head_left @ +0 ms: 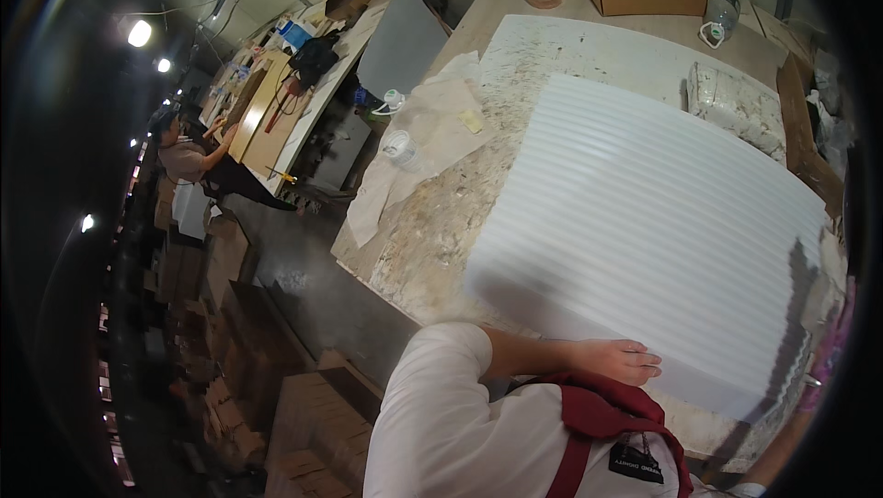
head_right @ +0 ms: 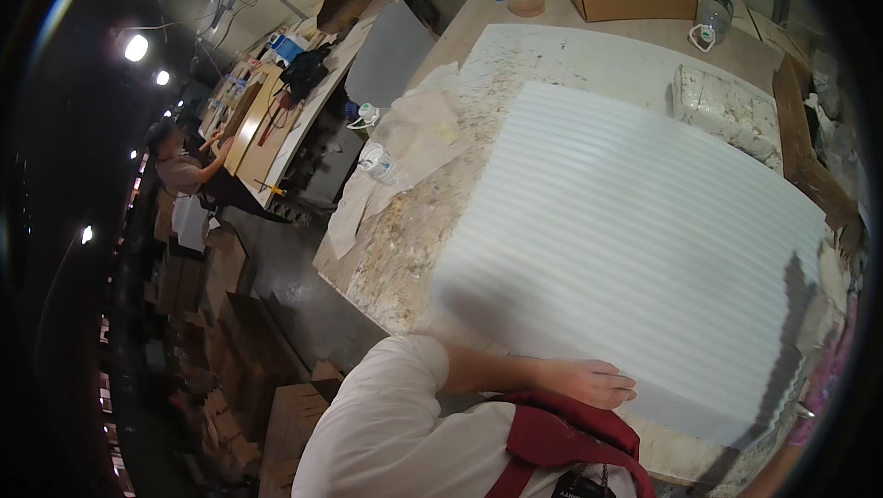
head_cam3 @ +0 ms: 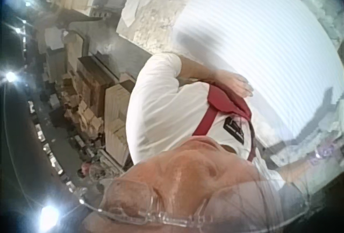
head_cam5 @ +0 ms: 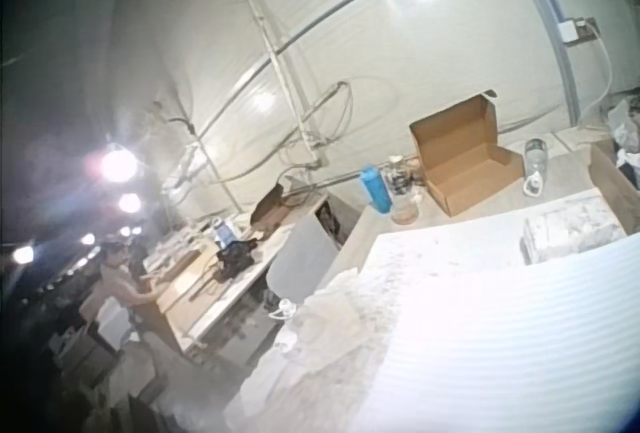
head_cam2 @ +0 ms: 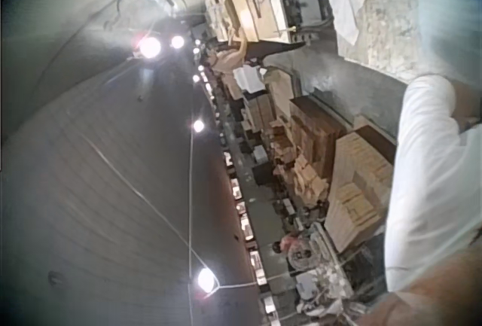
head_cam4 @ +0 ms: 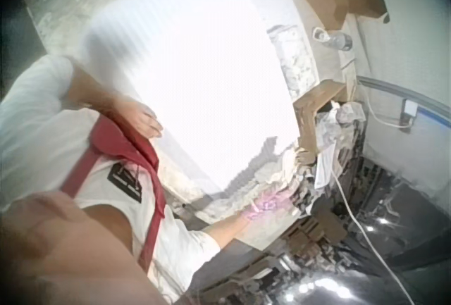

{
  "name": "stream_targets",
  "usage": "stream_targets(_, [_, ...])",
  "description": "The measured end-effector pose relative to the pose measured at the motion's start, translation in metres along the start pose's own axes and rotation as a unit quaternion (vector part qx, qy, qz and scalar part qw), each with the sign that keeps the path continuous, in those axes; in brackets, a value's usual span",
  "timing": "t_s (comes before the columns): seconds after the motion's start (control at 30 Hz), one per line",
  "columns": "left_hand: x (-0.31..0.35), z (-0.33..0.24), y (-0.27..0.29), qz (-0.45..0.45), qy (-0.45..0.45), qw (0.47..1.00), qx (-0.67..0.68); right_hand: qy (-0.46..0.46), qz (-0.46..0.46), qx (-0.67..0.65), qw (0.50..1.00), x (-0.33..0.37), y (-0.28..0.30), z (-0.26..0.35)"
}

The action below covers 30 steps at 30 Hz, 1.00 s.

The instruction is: The person uses a sponge to wipe the surface of a large white foam sheet on a workbench. They then switch to a cloth to wipe the foam sheet again, cleaning the surface thoroughly.

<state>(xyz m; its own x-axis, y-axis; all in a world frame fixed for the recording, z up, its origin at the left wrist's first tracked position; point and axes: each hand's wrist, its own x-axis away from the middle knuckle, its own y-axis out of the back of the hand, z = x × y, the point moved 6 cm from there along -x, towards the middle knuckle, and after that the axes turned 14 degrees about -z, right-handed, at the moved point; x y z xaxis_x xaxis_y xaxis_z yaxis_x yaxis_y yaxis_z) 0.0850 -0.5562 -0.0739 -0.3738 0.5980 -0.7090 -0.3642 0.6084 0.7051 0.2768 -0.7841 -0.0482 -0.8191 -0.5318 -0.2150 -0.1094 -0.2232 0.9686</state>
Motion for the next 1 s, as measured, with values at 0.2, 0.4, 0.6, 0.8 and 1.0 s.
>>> stream_targets(0.2, [0.0,0.006,-0.009,0.039,0.038,0.996,0.065,0.006,-0.024,-0.046,0.999,0.003,0.022,0.02])
stream_targets(0.4, [-0.05,0.025,0.027,0.025,0.181,0.967,0.176,-0.075,-0.17,-0.32,0.929,0.027,0.103,0.008])
stream_targets(0.6, [-0.181,0.099,0.006,-0.054,0.159,0.986,0.016,-0.169,-0.045,0.004,0.985,0.135,0.083,-0.038])
stream_targets(0.8, [-0.192,0.129,-0.12,0.1,0.247,0.963,-0.047,-0.104,-0.005,0.009,0.994,0.113,0.051,-0.019])
stream_targets(1.0, [-0.202,0.128,-0.112,-0.039,0.277,0.959,0.045,-0.139,-0.027,0.015,0.99,0.116,0.043,-0.028])
